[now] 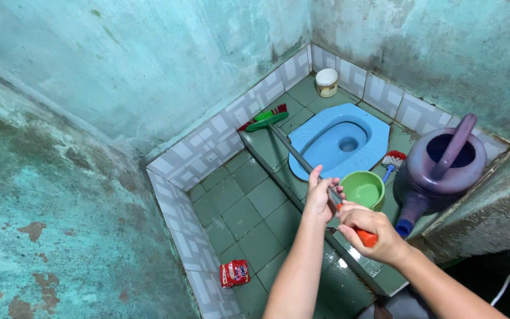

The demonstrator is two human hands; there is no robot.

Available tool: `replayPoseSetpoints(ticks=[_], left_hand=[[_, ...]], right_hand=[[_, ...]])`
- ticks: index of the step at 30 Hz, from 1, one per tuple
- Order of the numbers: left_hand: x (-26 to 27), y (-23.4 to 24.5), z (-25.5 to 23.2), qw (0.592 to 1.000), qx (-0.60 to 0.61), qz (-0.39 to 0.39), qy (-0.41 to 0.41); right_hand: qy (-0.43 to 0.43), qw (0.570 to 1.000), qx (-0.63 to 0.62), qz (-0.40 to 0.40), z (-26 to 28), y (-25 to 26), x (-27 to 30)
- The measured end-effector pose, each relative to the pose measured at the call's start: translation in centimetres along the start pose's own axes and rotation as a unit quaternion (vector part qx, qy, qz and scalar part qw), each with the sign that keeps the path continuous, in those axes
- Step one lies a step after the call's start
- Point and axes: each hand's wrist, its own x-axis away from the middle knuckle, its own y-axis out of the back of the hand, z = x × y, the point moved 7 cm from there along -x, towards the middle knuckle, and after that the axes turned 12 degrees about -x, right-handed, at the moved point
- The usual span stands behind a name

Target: Cleaning a bathroom floor by scrubbing with a broom, rinsing with water, and opening a detergent packet.

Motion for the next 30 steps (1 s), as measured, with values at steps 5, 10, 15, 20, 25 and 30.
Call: replayPoseSetpoints(ticks=[5, 10, 15, 20, 25, 30], left_hand=[[7.2, -1.3, -0.4, 1.0, -0.002, 0.012, -0.026], [-2.4, 2.2, 0.6, 0.998, -0.039, -0.029, -0.029], [-1.8, -0.1, -0.1, 0.994, -0.104, -0.016, -0.035], [-4.5, -2.2, 1.3, 0.995, -0.094, 0.001, -0.027], [-10.6, -2.6, -0.8, 0.997, -0.058, 0.027, -0.042], [-5.1, -5.3, -3.6, 0.994, 0.065, -0.044, -0.075]], right_hand=[[-0.006, 1.0, -0.002, -0.013, 6.0, -0.3, 0.2], [-0.031, 0.999, 0.028, 0.018, -1.1, -1.5, 0.7], [-0.037, 0.996, 0.068, -0.031, 0.4, 0.2, 0.7], [-0.048, 0.996, 0.074, 0.01, -0.3, 2.8, 0.3], [-0.043, 0.988, 0.151, 0.005, -7.1, 2.7, -1.0], [-0.042, 0.982, 0.174, -0.052, -3.4, 4.9, -4.4]])
